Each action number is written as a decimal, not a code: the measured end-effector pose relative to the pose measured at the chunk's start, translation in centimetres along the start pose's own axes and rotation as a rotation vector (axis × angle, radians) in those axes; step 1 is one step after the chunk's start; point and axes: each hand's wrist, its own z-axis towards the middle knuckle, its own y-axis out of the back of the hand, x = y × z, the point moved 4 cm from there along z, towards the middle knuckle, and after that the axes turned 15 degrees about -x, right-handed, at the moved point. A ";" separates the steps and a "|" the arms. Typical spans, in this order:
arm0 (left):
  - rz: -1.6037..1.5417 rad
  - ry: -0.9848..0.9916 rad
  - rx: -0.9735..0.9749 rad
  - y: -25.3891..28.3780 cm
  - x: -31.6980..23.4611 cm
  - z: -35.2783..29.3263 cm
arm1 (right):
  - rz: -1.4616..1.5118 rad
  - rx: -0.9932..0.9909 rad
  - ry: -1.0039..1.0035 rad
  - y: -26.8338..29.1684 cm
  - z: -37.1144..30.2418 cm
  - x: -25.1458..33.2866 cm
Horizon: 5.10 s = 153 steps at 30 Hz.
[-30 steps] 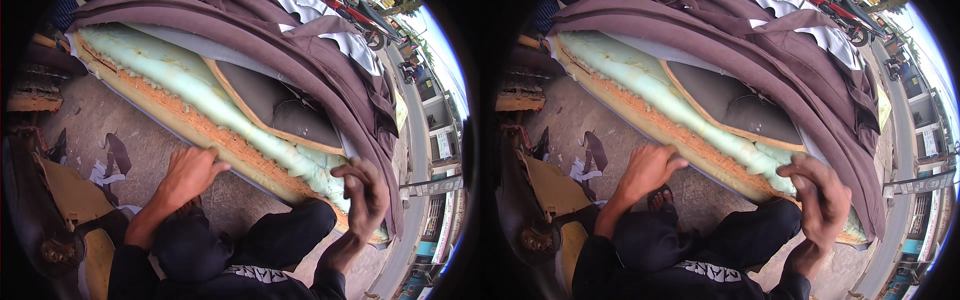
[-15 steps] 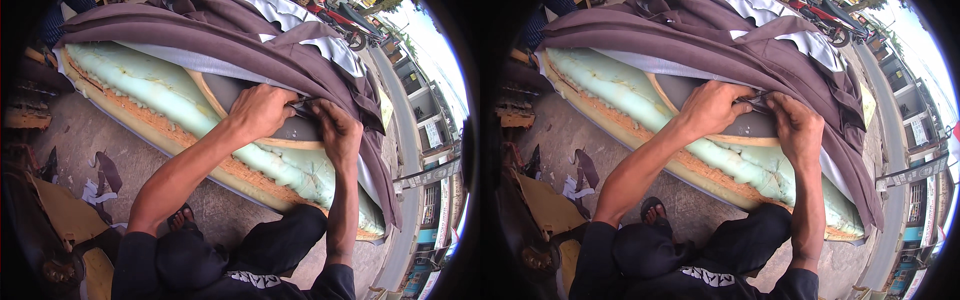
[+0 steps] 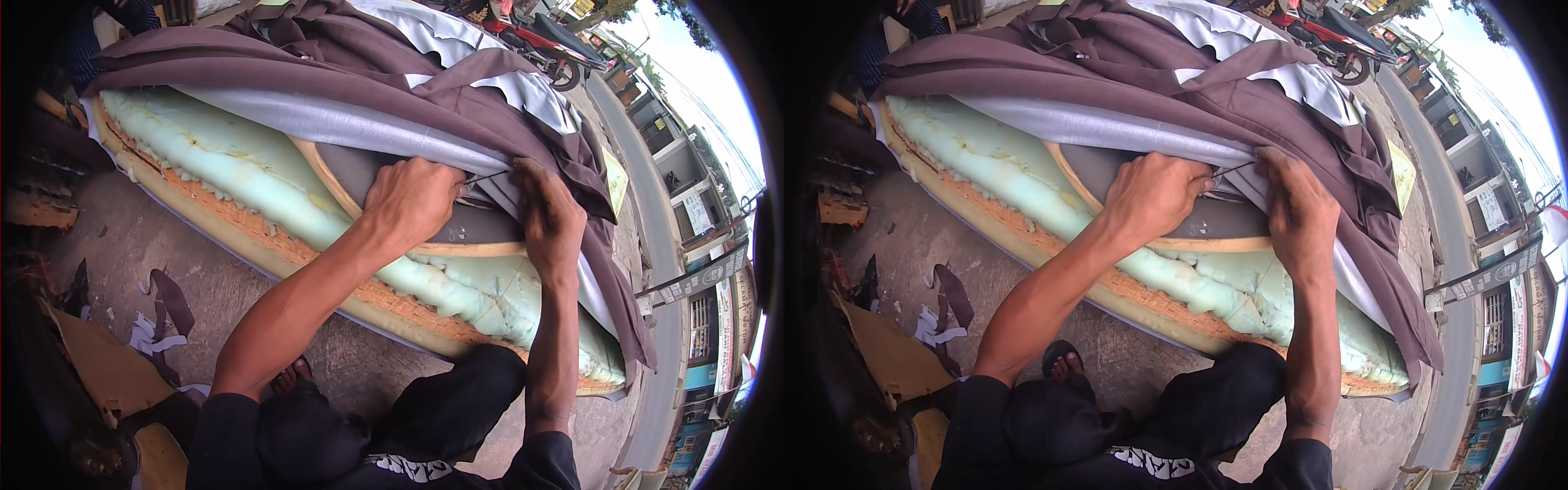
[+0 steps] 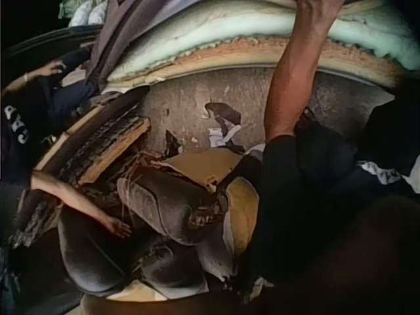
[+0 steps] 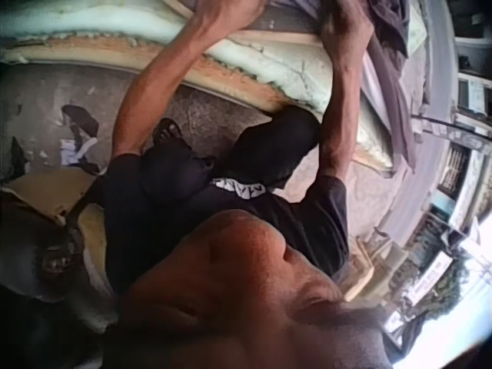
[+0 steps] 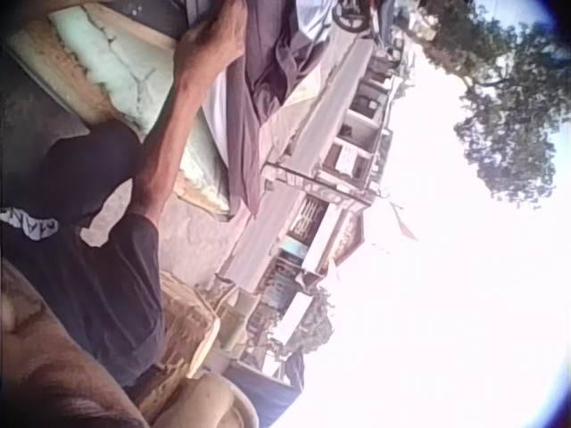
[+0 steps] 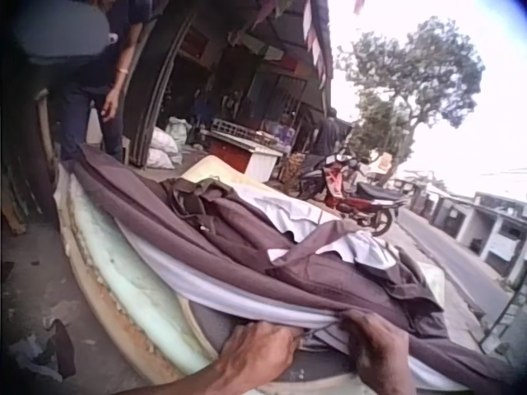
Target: The person upholsters a foam cushion by threading and tying cords through the cushion and fabric cover, securing the cover, and pulling and smoothing the fabric over the foam.
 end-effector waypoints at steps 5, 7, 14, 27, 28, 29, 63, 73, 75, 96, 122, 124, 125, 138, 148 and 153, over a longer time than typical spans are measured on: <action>0.046 0.034 0.015 -0.3 -0.4 -0.2 | -0.126 0.073 0.160 0.4 1.6 -0.8; 0.045 0.024 0.014 0.1 0.1 -0.1 | -0.106 0.108 0.165 0.4 1.4 0.8; 0.052 -0.026 0.024 -0.2 0.3 -0.5 | 0.109 0.278 -0.238 -0.5 2.2 -3.8; 0.062 0.072 0.094 -0.1 0.3 -1.6 | 0.150 0.500 -0.435 -2.9 -1.0 -5.4; 0.096 0.009 0.108 -0.1 -0.1 -2.0 | 0.105 0.438 -0.379 -2.3 -1.1 -4.1; 0.097 0.000 0.100 0.0 -0.7 -2.9 | 0.087 0.407 -0.351 -1.8 -1.6 -3.7; -0.573 -0.007 -0.261 3.6 -5.4 -5.7 | 0.233 0.118 -0.138 2.1 -5.8 5.3; -0.416 -0.339 -0.203 1.5 -3.2 0.1 | 0.081 0.072 -0.125 2.7 -1.4 0.0; -0.323 -0.285 -0.193 1.3 -3.2 0.9 | 0.108 0.080 -0.134 2.5 -1.1 -0.9; -0.078 -0.219 -0.063 -0.2 -2.3 1.5 | 0.233 0.291 -0.457 1.3 1.0 -6.4; -0.166 -0.321 -0.258 0.0 -3.0 0.1 | 0.149 0.257 -0.253 0.5 0.0 -3.6; -0.189 -0.440 -0.328 -0.5 -3.5 0.1 | 0.124 0.252 -0.265 0.9 -0.2 -3.6; -0.182 -0.436 -0.329 -0.4 -3.6 -0.1 | 0.131 0.256 -0.264 0.8 -0.3 -3.7; -0.655 -0.020 -0.644 9.0 -2.9 -0.9 | 0.191 0.241 -0.244 0.7 -1.0 -3.1; -0.949 -0.111 -0.085 9.8 -4.3 -5.0 | 0.166 0.233 -0.139 0.5 -1.7 -2.3; -0.745 0.356 -0.208 9.0 3.1 -11.3 | -0.004 0.006 0.009 1.7 -1.8 0.0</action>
